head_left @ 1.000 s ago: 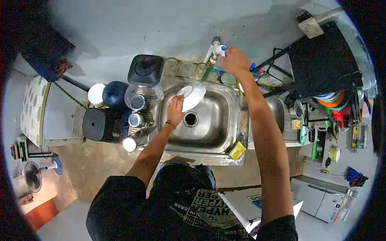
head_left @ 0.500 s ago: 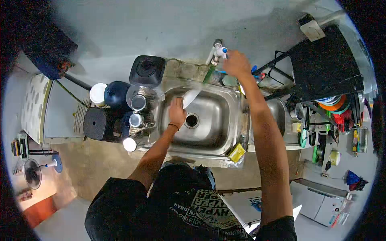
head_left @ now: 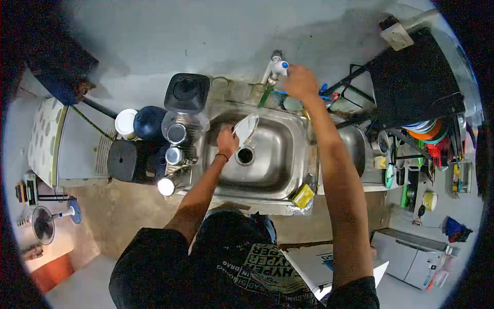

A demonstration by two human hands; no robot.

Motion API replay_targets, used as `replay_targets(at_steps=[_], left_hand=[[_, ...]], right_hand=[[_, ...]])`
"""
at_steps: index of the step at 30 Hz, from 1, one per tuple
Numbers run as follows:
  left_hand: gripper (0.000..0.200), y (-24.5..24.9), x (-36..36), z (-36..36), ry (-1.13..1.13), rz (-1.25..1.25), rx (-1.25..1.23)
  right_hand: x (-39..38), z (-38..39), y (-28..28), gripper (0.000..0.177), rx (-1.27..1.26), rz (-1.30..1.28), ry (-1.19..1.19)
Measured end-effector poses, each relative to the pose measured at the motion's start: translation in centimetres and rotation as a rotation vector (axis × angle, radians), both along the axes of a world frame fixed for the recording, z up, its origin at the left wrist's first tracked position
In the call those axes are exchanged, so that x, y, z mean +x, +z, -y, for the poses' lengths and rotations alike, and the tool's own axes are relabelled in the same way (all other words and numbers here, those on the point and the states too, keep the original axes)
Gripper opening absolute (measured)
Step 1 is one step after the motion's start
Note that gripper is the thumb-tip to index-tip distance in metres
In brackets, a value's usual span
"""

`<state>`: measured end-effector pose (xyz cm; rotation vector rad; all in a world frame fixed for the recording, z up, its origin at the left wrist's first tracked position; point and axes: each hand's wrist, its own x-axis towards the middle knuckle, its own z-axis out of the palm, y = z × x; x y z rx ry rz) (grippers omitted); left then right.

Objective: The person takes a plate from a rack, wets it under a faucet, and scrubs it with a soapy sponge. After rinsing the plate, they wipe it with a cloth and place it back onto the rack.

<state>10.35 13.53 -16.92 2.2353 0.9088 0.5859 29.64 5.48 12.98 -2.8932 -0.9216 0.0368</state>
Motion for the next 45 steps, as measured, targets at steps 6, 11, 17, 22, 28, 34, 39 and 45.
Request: replay_targets(at_steps=[6, 11, 17, 22, 28, 34, 39, 45], left_hand=[[0.023, -0.5, -0.1, -0.8, -0.254, -0.013, -0.116], [0.025, -0.2, -0.4, 0.1, -0.325, 0.026, -0.113], [0.037, 1.4, 0.5, 1.0, -0.291, 0.006, -0.068], [0.046, 3.0, 1.1, 1.0, -0.266, 0.049, 0.107], [0.052, 4.6, -1.7, 1.5, -0.220, 0.142, 0.274], [0.059, 5.2, -4.9, 1.7, -0.343, 0.173, 0.196], [0.053, 7.7, -7.5, 2.0, -0.391, 0.341, 0.156], [0.023, 11.1, -9.7, 4.4, 0.078, 0.517, -0.861]], right_hand=[[0.0, 0.1, -0.5, 0.037, 0.113, -0.021, -0.043], [0.1, 0.2, -0.7, 0.036, 0.083, -0.043, -0.014], [0.6, -0.1, -0.5, 0.031, 0.059, -0.128, 0.035], [1.4, -1.2, -3.0, 0.022, 0.427, -0.572, -0.178], [2.4, -0.2, -4.3, 0.024, 0.895, -1.370, -0.266], [0.6, 0.5, -4.5, 0.040, 1.070, -1.384, -0.324], [-2.6, 5.7, -7.1, 0.046, 1.140, -1.239, -0.286], [-13.0, 13.9, -20.6, 0.052, 0.807, -0.495, -0.171]])
